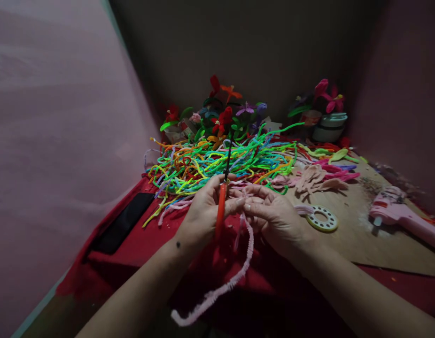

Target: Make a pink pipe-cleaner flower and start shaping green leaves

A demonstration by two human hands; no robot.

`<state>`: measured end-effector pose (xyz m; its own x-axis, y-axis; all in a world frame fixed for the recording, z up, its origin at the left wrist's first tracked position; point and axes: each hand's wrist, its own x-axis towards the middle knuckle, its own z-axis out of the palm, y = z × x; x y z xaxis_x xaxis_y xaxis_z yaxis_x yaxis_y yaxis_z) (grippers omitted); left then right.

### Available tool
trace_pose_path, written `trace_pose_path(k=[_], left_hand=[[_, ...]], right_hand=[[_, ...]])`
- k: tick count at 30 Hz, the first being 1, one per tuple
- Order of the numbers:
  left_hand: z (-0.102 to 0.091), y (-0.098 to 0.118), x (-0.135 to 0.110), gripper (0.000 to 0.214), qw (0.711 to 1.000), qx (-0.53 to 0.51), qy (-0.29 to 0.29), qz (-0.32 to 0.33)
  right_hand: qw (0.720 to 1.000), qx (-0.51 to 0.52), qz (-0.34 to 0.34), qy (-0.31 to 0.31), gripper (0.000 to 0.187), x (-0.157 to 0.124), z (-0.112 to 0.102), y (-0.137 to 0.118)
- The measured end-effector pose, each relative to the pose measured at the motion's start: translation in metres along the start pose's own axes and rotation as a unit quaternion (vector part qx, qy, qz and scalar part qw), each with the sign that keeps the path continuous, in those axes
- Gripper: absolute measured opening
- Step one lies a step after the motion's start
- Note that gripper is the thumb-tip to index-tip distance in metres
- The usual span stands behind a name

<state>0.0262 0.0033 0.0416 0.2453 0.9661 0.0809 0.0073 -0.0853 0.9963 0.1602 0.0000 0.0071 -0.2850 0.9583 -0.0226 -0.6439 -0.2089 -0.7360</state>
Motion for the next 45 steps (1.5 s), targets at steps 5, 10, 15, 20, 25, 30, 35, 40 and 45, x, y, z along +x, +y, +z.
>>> trace_pose_path(k=[5,10,15,20,25,30,35,40,45], left_hand=[[0.001,0.003,0.006,0.045,0.999,-0.035,-0.02,-0.02],[0.0,0.0,0.009,0.047,0.999,-0.028,0.019,0.002],[0.003,-0.004,0.014,0.046,0.999,-0.037,0.04,-0.002],[-0.002,-0.002,0.014,0.036,0.999,0.044,0.025,-0.013],[-0.01,-0.002,-0.003,0.028,0.945,0.323,-0.019,0.047],[-0.01,-0.013,-0.014,0.041,0.92,0.384,-0.029,0.067],[-0.01,-0.021,-0.015,0.048,0.879,0.47,-0.062,0.048],[-0.007,-0.017,-0.018,0.045,0.85,0.521,-0.077,0.01],[-0.005,-0.012,-0.019,0.042,0.844,0.53,-0.08,0.011]], right_hand=[[1.0,-0.013,0.019,-0.02,0.024,0.0,-0.001,0.0],[0.995,-0.071,0.07,-0.019,0.012,0.0,-0.006,0.002],[0.995,-0.059,0.079,-0.005,0.012,-0.001,-0.006,0.003],[0.998,-0.05,0.02,0.034,0.014,-0.001,-0.003,-0.001],[0.994,-0.026,-0.041,0.103,0.014,0.002,-0.002,-0.006],[0.991,-0.017,-0.063,0.114,0.015,0.003,-0.002,-0.008],[0.992,-0.01,-0.067,0.111,0.019,0.002,-0.001,-0.009],[0.992,-0.023,-0.075,0.103,0.016,0.002,-0.003,-0.007],[0.991,-0.032,-0.079,0.101,0.014,0.002,-0.003,-0.004]])
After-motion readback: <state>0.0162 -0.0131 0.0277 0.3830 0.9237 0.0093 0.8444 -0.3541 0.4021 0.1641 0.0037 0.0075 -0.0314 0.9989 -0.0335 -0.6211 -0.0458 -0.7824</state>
